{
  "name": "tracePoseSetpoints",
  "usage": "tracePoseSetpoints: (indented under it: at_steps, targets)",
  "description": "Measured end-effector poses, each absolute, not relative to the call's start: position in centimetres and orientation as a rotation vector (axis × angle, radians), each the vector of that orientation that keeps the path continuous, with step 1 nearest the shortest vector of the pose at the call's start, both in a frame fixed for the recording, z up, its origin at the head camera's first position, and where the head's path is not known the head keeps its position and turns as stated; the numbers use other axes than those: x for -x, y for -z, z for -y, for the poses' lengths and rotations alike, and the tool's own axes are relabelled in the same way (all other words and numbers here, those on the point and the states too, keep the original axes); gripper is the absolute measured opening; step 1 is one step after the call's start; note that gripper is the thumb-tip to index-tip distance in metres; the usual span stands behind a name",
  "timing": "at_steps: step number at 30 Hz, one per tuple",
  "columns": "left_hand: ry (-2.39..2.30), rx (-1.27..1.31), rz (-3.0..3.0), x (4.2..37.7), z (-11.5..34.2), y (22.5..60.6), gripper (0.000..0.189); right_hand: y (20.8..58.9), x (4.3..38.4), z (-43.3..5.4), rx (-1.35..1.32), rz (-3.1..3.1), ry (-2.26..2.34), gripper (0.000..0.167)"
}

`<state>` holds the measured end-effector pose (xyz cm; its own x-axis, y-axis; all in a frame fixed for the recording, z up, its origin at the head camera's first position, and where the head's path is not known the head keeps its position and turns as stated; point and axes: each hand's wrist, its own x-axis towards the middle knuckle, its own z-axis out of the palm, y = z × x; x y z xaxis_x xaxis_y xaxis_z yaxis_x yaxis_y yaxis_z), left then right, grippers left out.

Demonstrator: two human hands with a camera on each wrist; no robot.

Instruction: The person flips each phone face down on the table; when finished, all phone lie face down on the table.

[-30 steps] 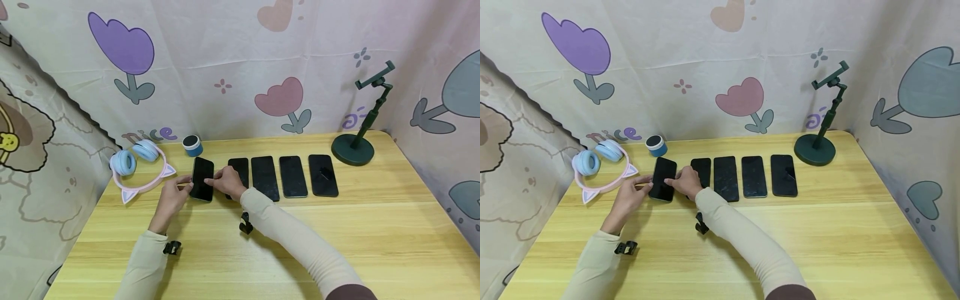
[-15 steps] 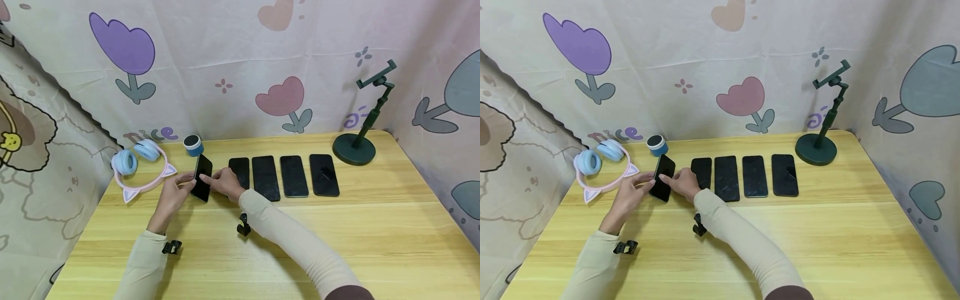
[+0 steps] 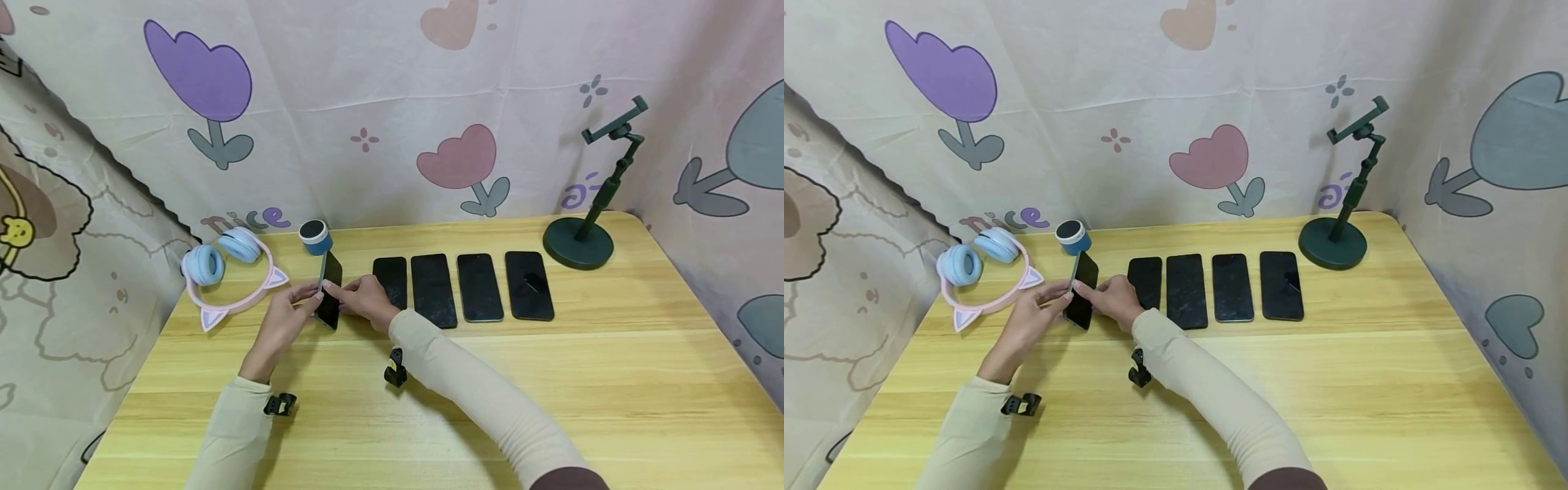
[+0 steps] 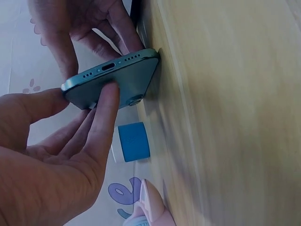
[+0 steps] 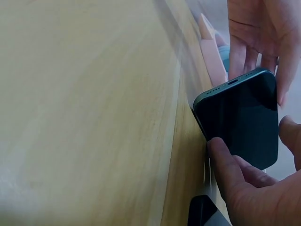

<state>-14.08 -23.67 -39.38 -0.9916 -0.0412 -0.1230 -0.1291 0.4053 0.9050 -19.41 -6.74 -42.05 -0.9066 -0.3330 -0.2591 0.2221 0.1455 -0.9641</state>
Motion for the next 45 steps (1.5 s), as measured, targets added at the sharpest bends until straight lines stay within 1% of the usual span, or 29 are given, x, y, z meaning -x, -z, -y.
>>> tracePoseSetpoints:
  at_steps: [13,23,32,40,45]
  targets:
    - [-1.628,0.067,-2.461,14.3,23.6,39.8,0.053,42.0,19.4,7.0,0.058,-1.832,1.918,0.051]
    - [-1.643,0.037,-2.358,14.0,23.6,40.0,0.058,42.2,19.5,6.9,0.081,-1.71,1.971,0.045]
    - [-1.605,0.063,-2.39,13.6,23.6,40.2,0.062,42.1,19.4,7.0,0.042,-1.675,1.974,0.035]
    - [-1.484,0.011,-2.523,13.6,23.7,40.7,0.062,42.2,19.4,6.8,0.039,-1.712,1.987,0.027]
    - [-1.374,-0.002,-2.597,13.7,23.7,41.0,0.063,42.3,19.2,6.7,0.017,-1.732,2.017,0.02]
